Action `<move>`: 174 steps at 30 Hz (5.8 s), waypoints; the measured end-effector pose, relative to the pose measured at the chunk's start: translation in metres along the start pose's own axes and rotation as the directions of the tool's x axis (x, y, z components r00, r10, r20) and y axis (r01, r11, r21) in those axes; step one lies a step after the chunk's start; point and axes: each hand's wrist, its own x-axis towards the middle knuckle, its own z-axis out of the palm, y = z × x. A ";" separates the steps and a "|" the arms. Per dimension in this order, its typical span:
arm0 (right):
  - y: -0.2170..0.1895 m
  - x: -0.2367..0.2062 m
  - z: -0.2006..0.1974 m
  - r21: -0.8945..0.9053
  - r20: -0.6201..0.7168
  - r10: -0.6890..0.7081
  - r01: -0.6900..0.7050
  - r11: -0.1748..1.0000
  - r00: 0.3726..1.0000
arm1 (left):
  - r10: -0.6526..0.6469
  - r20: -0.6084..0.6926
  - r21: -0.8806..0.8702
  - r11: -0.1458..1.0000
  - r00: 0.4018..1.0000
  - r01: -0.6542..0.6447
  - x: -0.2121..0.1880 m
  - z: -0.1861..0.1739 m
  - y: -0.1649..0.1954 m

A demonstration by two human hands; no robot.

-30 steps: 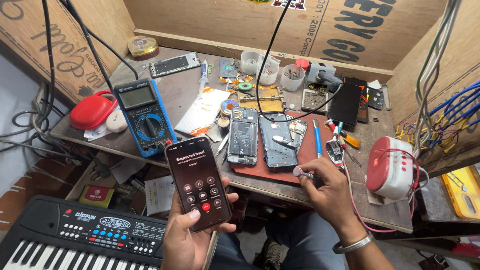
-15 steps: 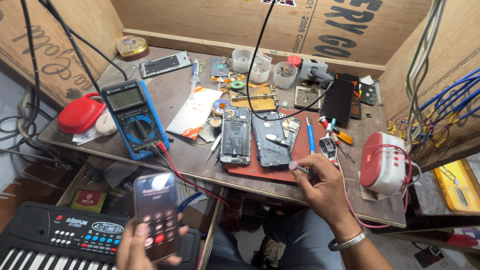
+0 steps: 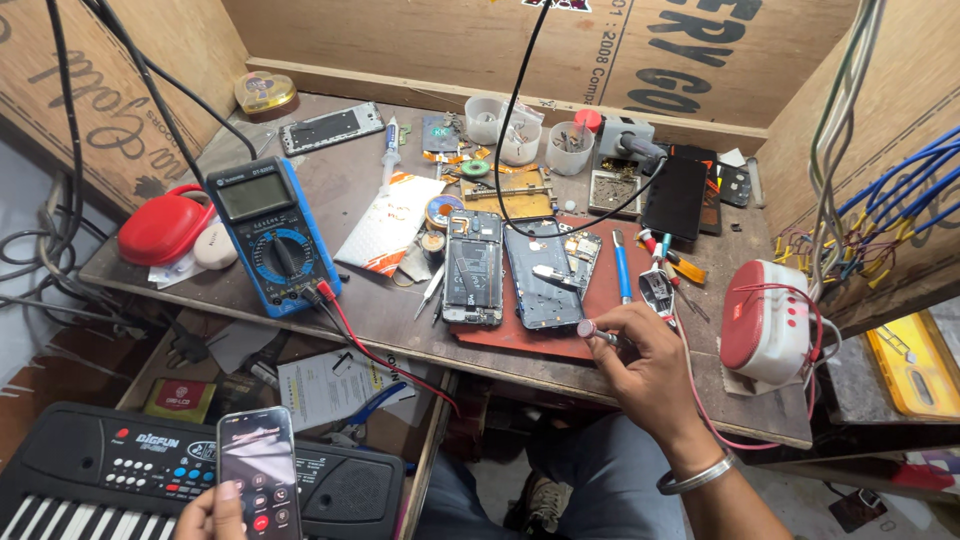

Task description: The person sits at a cluttered repair workbench and uses a screwdriver to work on the internals of a disassembled smartphone, repositioning the phone repeatedly while tightening or loosening screws. They then power the phone on and hold it while it boots, picking up a pry tool near the end.

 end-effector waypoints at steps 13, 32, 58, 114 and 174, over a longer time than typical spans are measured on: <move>-0.002 -0.003 0.001 0.003 0.006 0.044 -0.044 0.999 0.999 | 0.203 0.172 0.508 0.820 0.964 -0.263 0.003 -0.021 0.058; 0.003 -0.011 0.010 -0.053 -0.031 -0.001 -0.001 0.999 1.000 | 0.819 0.299 -0.447 0.573 0.489 -0.687 -0.136 0.187 0.234; 0.005 -0.005 0.015 -0.067 -0.043 -0.011 0.008 0.998 0.999 | 0.939 0.085 -0.334 0.341 0.332 -0.879 -0.095 0.228 0.218; 0.003 0.025 0.015 -0.055 -0.106 0.052 -0.058 0.997 0.993 | 0.651 0.234 -0.316 0.753 0.722 -0.577 -0.062 0.222 0.218; -0.038 0.018 0.046 0.097 0.057 -0.116 0.110 0.989 0.992 | 0.569 0.731 -0.663 0.462 0.376 0.589 -0.055 0.221 0.208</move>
